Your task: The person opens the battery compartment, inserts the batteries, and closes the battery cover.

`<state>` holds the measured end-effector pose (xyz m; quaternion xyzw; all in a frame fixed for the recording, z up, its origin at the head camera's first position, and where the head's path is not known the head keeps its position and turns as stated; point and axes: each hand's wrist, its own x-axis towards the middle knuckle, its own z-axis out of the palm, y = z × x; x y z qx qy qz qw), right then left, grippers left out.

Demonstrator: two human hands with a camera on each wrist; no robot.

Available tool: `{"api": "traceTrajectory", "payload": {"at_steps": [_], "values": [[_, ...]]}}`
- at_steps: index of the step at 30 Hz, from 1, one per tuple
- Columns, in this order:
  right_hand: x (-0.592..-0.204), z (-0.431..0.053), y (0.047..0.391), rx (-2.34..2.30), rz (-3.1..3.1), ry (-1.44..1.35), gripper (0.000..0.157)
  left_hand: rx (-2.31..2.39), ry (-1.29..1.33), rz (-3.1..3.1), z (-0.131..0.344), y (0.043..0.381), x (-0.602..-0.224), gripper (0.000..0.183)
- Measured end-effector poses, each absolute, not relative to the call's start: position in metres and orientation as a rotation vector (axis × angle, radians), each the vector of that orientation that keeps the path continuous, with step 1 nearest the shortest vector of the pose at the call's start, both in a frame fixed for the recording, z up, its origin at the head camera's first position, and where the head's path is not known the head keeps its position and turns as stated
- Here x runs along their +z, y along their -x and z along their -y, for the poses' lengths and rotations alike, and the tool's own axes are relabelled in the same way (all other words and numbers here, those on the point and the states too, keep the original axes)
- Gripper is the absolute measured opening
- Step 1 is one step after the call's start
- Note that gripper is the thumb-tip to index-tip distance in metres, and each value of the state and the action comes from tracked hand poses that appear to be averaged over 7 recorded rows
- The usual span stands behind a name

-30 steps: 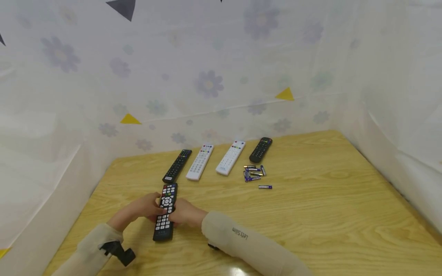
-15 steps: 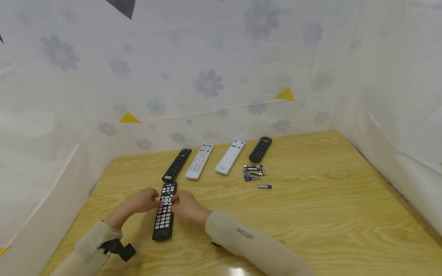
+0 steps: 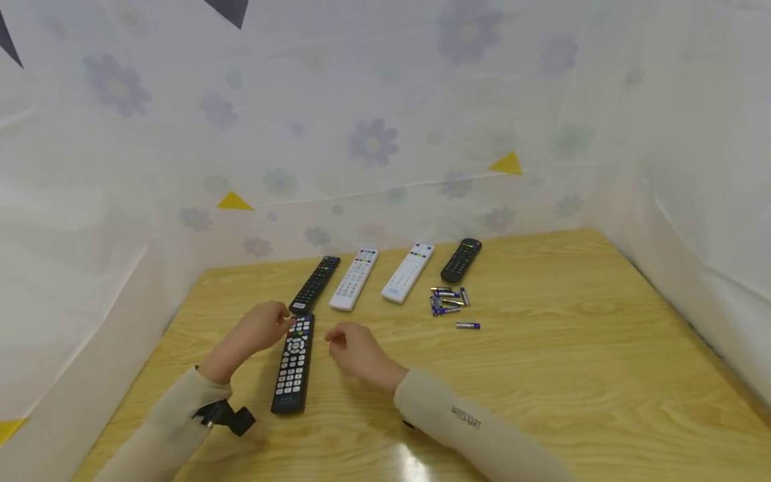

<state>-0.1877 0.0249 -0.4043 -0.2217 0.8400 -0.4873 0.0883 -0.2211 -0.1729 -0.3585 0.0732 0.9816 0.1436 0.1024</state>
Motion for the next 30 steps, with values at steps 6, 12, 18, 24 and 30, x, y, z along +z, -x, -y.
{"api": "traceTrajectory", "payload": {"at_steps": [6,12,18,24,30], "values": [[-0.407,-0.042,0.185,-1.474,-2.52,0.652,0.018,0.535,-0.199,-2.988,0.162,0.246,-0.366,0.02],[-0.407,-0.058,0.183,-1.469,-2.525,0.636,0.017,0.58,-0.248,-3.073,0.152,0.279,-0.374,0.026],[-0.407,-0.065,0.181,-1.453,-2.548,0.668,0.016,0.508,-0.287,-3.039,0.153,0.309,-0.386,0.018],[-0.409,-0.065,0.177,-1.422,-2.569,0.618,0.015,0.347,-0.308,-2.951,0.152,0.333,-0.402,0.024],[-0.408,-0.065,0.175,-1.419,-2.574,0.635,0.015,0.206,-0.293,-2.941,0.144,0.344,-0.406,0.026]]}}
